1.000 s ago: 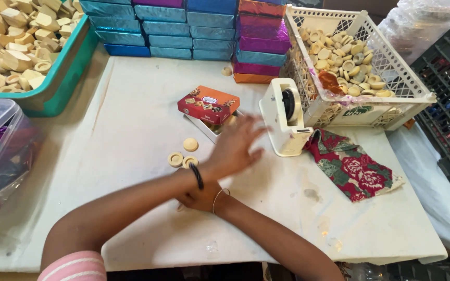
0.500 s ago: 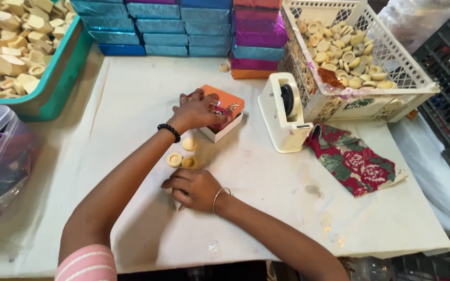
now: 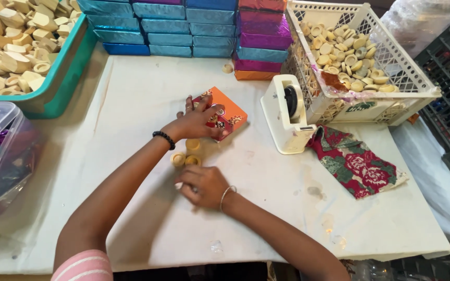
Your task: The person wipes the inside and outside of a small white box with a cloth. They then pick up wooden pieces from a green bin, wipe each one with the cloth, and place them into the box. Finally, they close the box with a red lid and wrap the entire package in shiny purple foil.
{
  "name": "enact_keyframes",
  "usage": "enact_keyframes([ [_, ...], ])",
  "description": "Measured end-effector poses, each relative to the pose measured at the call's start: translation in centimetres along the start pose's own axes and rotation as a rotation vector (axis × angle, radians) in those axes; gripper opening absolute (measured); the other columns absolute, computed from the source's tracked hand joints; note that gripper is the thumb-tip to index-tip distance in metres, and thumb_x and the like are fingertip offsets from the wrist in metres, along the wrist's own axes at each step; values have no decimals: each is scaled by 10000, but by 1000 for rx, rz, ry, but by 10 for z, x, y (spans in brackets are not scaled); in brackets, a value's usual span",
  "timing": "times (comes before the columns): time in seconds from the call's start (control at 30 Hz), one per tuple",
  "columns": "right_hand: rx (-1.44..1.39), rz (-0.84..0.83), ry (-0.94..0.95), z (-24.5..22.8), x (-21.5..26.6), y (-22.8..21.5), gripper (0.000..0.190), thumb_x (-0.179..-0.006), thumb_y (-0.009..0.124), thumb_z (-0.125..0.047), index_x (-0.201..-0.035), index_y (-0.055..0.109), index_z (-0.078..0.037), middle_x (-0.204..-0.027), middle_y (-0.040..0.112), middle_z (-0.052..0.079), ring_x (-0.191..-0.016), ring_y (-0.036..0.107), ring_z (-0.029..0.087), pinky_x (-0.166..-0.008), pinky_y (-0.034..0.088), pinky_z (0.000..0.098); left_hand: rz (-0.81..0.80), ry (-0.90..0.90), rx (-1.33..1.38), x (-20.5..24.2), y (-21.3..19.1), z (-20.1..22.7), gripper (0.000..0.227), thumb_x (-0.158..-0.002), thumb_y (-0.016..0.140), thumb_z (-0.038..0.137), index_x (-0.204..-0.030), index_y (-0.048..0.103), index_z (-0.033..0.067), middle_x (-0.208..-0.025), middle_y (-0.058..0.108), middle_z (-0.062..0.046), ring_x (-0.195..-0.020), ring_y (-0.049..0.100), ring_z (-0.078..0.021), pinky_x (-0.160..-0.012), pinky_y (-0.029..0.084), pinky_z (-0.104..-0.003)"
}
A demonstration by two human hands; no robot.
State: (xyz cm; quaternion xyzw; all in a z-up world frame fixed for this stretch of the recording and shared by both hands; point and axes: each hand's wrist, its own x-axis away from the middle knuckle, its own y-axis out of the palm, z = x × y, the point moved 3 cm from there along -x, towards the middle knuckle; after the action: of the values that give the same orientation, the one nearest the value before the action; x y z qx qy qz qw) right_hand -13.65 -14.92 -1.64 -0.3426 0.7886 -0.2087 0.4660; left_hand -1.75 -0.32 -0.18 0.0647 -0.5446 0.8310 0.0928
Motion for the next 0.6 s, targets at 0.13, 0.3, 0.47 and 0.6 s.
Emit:
enact_keyframes([
  [0.13,164,178,44,26,-1,-44,122,-745,646,-76,-853,701,-91,-835,692,89,-689,676,282,-643,561,392,245,71,74,25,4,-25,795,-840,631,665,-1520,416,313,-1651,254,-83,-1484,144,-487,-1074,254,-743],
  [0.3,364,225,181,40,-9,-91,91,-736,678,-166,-775,708,-89,-779,700,96,-645,670,295,-596,534,403,459,4,8,88,24,-35,643,-927,585,610,-1414,553,193,-1468,520,-106,-1337,467,-402,-978,447,-641],
  [0.47,477,89,483,65,-3,-84,229,-803,670,-303,-725,762,-108,-748,720,82,-644,681,297,-598,527,430,518,53,-142,132,33,1,879,-792,651,715,-1389,544,80,-1311,563,-152,-1118,547,-380,-812,448,-582],
  [0.6,505,53,553,81,3,-78,261,-832,644,-328,-775,790,-119,-775,733,87,-681,690,316,-637,538,451,645,157,-211,127,42,8,920,-750,658,702,-1399,555,58,-1289,562,-181,-1045,549,-378,-733,420,-556],
])
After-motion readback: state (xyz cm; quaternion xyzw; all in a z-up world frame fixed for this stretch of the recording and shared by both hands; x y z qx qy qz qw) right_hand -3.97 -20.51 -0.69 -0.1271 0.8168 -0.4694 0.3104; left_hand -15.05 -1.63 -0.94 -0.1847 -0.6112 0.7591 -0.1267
